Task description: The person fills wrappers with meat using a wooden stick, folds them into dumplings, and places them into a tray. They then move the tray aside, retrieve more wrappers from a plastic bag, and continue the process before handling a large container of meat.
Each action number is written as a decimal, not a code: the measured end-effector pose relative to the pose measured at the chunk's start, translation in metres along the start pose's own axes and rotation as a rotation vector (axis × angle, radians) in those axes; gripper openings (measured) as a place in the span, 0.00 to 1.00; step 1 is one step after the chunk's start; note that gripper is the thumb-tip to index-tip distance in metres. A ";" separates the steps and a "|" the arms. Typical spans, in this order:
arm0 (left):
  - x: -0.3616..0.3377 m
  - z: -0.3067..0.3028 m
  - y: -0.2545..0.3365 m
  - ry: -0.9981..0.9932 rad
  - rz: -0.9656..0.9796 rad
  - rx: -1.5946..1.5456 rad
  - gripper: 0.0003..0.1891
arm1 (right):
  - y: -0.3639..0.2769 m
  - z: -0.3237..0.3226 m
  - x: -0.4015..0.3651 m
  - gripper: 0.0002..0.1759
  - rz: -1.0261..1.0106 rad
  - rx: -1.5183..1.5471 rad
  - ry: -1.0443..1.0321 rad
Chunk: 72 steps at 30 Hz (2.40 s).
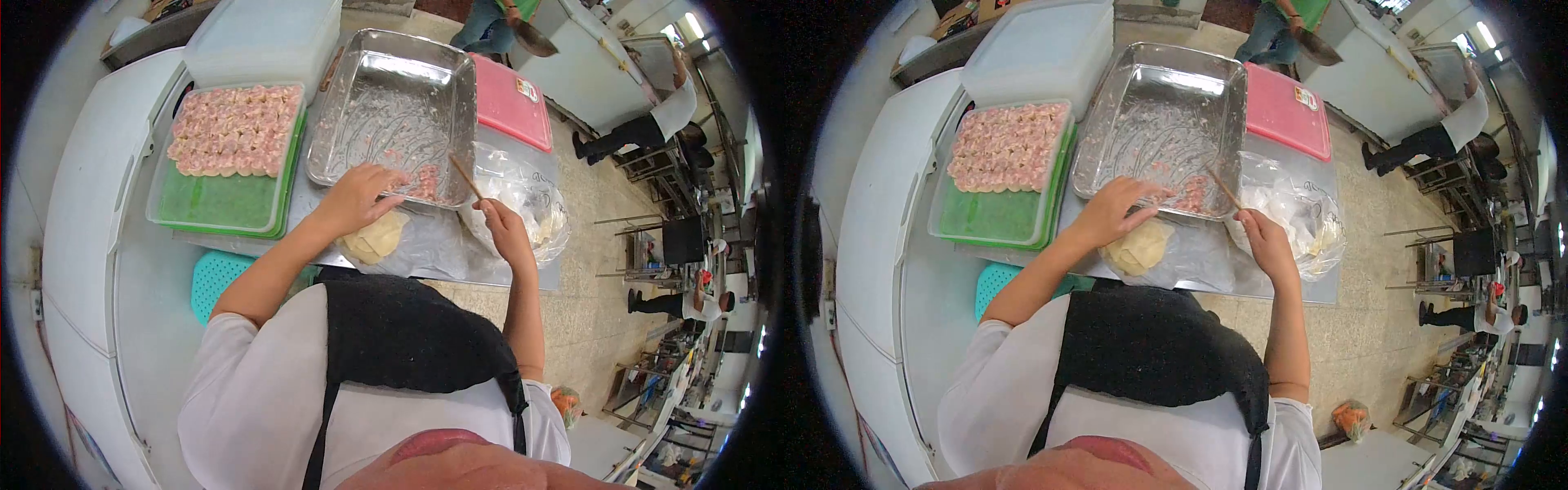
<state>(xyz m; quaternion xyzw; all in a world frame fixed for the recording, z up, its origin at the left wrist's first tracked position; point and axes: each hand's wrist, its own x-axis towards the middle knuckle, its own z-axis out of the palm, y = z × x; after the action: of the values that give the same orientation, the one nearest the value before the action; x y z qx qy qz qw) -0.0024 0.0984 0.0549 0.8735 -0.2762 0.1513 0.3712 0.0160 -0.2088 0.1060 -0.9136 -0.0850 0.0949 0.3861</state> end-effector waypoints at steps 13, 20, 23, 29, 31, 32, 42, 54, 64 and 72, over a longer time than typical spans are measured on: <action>-0.068 0.071 -0.010 0.121 -0.445 0.089 0.09 | 0.003 0.021 0.167 0.10 -0.599 -0.686 -0.280; -0.054 0.065 0.016 0.390 -0.527 0.119 0.05 | -0.005 0.007 0.102 0.08 -0.819 -0.836 -0.467; -0.053 0.060 0.014 0.607 -0.975 -0.653 0.07 | -0.014 -0.020 0.123 0.07 -0.663 -0.918 -0.399; -0.050 0.055 0.009 0.504 -0.806 -1.146 0.16 | -0.008 0.013 0.087 0.08 -0.809 -0.944 -0.371; -0.037 0.050 0.024 0.596 -0.716 -1.599 0.15 | -0.006 -0.001 0.098 0.08 -0.750 -0.955 -0.351; -0.034 0.046 0.028 0.591 -0.720 -1.605 0.15 | -0.006 -0.008 0.104 0.07 -0.696 -0.953 -0.331; -0.056 0.021 0.001 0.120 -0.692 -1.158 0.12 | -0.011 0.004 0.085 0.09 -0.623 -0.982 -0.241; -0.047 0.032 -0.049 -0.160 0.075 -0.055 0.16 | -0.058 0.093 0.069 0.09 -0.436 -0.867 -0.236; -0.045 0.017 -0.049 -0.291 -0.203 -0.426 0.17 | -0.089 0.160 0.112 0.10 -0.666 -0.822 -0.338; -0.023 0.011 -0.017 0.305 -0.741 -1.601 0.17 | -0.068 0.093 0.098 0.20 -0.073 0.309 -0.336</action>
<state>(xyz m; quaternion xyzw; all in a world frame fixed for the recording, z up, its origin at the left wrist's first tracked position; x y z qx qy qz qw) -0.0100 0.1084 0.0277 0.3563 0.0531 -0.1020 0.9273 0.0834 -0.0756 0.0813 -0.8111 -0.1657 0.2435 0.5052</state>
